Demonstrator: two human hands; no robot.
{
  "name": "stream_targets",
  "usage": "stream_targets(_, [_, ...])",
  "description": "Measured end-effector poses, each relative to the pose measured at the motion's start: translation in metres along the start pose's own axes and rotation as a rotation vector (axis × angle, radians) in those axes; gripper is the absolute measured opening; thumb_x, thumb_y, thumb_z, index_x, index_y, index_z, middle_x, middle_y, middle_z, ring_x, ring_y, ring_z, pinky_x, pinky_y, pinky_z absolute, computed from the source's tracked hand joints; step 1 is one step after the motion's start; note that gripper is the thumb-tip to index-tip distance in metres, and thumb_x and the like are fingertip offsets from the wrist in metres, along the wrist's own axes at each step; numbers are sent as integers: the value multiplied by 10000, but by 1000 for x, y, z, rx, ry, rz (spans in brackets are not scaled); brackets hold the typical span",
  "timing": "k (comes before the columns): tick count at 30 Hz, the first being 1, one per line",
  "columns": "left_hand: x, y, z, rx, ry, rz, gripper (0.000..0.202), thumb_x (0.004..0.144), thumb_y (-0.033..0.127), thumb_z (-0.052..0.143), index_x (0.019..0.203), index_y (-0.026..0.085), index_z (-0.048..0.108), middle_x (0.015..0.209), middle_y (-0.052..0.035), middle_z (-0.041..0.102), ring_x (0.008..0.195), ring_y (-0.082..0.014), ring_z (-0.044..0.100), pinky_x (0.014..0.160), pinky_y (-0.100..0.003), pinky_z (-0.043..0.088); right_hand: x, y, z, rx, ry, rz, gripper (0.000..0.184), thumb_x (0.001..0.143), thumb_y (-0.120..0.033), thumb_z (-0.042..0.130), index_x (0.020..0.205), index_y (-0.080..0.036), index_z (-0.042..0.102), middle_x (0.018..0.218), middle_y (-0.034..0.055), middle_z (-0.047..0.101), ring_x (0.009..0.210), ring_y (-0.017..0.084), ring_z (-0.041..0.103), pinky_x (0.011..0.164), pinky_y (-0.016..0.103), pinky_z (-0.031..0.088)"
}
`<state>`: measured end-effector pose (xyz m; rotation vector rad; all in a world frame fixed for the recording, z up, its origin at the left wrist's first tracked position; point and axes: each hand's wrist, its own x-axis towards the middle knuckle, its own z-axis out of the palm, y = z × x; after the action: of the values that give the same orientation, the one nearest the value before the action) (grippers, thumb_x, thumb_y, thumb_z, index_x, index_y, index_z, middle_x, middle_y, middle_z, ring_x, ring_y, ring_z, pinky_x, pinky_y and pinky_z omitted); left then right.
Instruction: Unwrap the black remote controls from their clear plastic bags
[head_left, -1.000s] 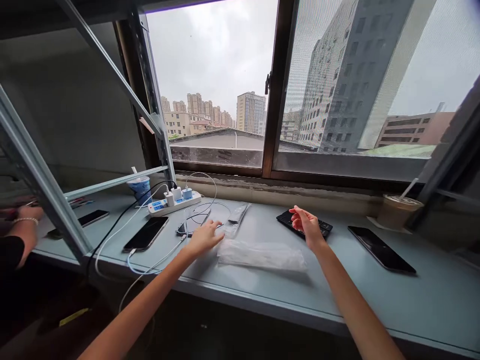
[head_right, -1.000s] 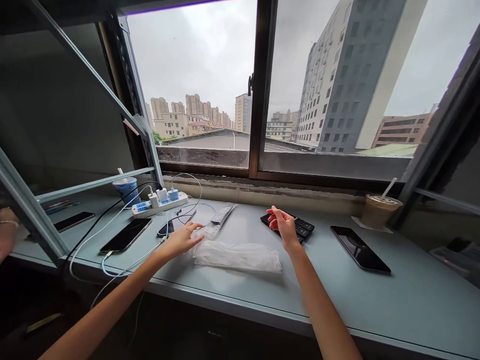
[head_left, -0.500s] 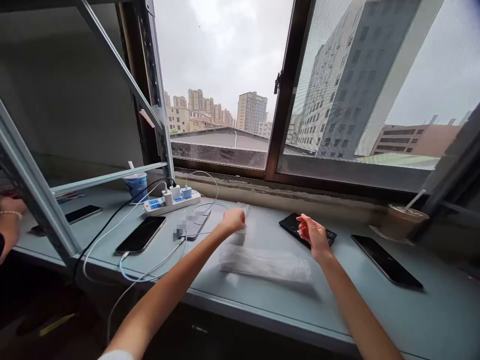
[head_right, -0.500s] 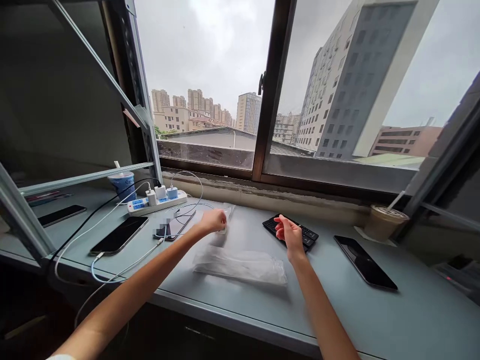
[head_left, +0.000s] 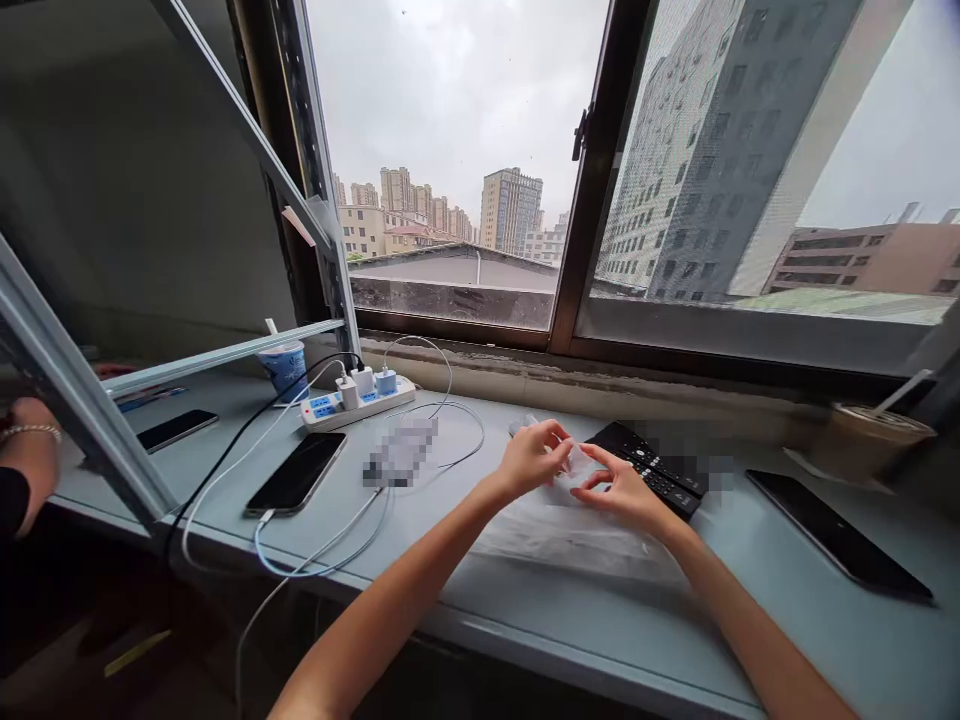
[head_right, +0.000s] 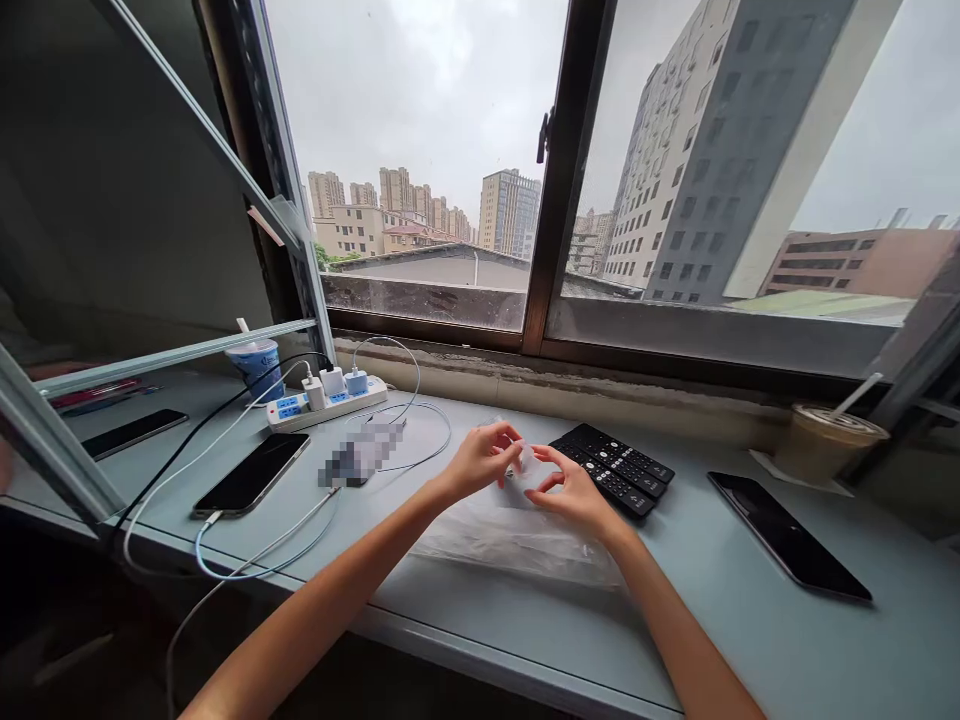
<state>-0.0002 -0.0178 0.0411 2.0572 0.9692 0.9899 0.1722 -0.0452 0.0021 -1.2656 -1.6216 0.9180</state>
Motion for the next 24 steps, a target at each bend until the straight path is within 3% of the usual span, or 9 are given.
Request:
stream_targets(3, [-1, -4, 7, -161, -68, 82, 232, 797, 358, 487, 793, 151, 593, 730, -23, 660, 544, -96, 559, 513, -208, 431, -1, 2, -1, 32, 3, -39, 645, 524, -269, 755, 1141, -247, 570, 1127, 79, 591, 620, 126, 593, 419, 195, 430])
stream_targets(6, [-4, -5, 14, -175, -111, 185, 240, 794, 354, 510, 793, 147, 634, 751, -26, 658, 643, -102, 557, 596, -209, 431, -4, -7, 0, 86, 28, -82, 746, 484, -239, 772, 1193, -264, 542, 1066, 57, 618, 661, 133, 596, 488, 209, 472])
stream_targets(9, [-6, -4, 13, -173, -141, 192, 289, 781, 379, 531, 784, 127, 673, 692, -27, 645, 620, -99, 534, 553, -198, 391, -7, -19, 4, 57, 40, -86, 571, 505, -298, 762, 1060, -251, 635, 1038, 49, 620, 664, 137, 588, 471, 214, 484])
stream_targets(12, [-4, -4, 3, -214, -126, 151, 333, 755, 421, 558, 823, 122, 689, 722, -39, 659, 658, -113, 550, 538, -194, 374, -8, -23, 6, 4, 33, -76, 371, 546, -385, 731, 870, -211, 689, 978, 60, 623, 664, 155, 578, 427, 233, 492])
stream_targets(17, [5, -10, -13, -312, 30, 66, 358, 806, 408, 474, 926, 124, 657, 844, -70, 678, 746, -138, 579, 573, -213, 413, -4, -21, 3, 66, 187, -88, 334, 546, -435, 720, 733, -173, 632, 937, 57, 643, 617, 134, 567, 428, 247, 513])
stream_targets(19, [8, -14, -17, -168, 138, 44, 317, 825, 352, 441, 912, 131, 652, 836, -66, 674, 740, -140, 580, 606, -235, 431, -4, -21, 1, 90, 265, -111, 343, 545, -449, 719, 672, -165, 574, 951, 57, 637, 613, 119, 553, 425, 233, 510])
stream_targets(21, [9, -20, -20, 117, 239, 68, 258, 822, 285, 437, 866, 156, 656, 838, -58, 666, 789, -155, 574, 707, -278, 443, -3, -23, -1, 117, 339, -119, 377, 539, -469, 719, 646, -169, 518, 962, 55, 628, 637, 121, 547, 422, 224, 507])
stream_targets(24, [7, -28, -24, 552, 213, 197, 202, 798, 207, 456, 828, 197, 655, 877, -48, 645, 888, -181, 551, 838, -333, 407, -4, -26, -1, 130, 425, -95, 400, 531, -492, 717, 659, -179, 505, 925, 51, 625, 643, 124, 534, 413, 213, 490])
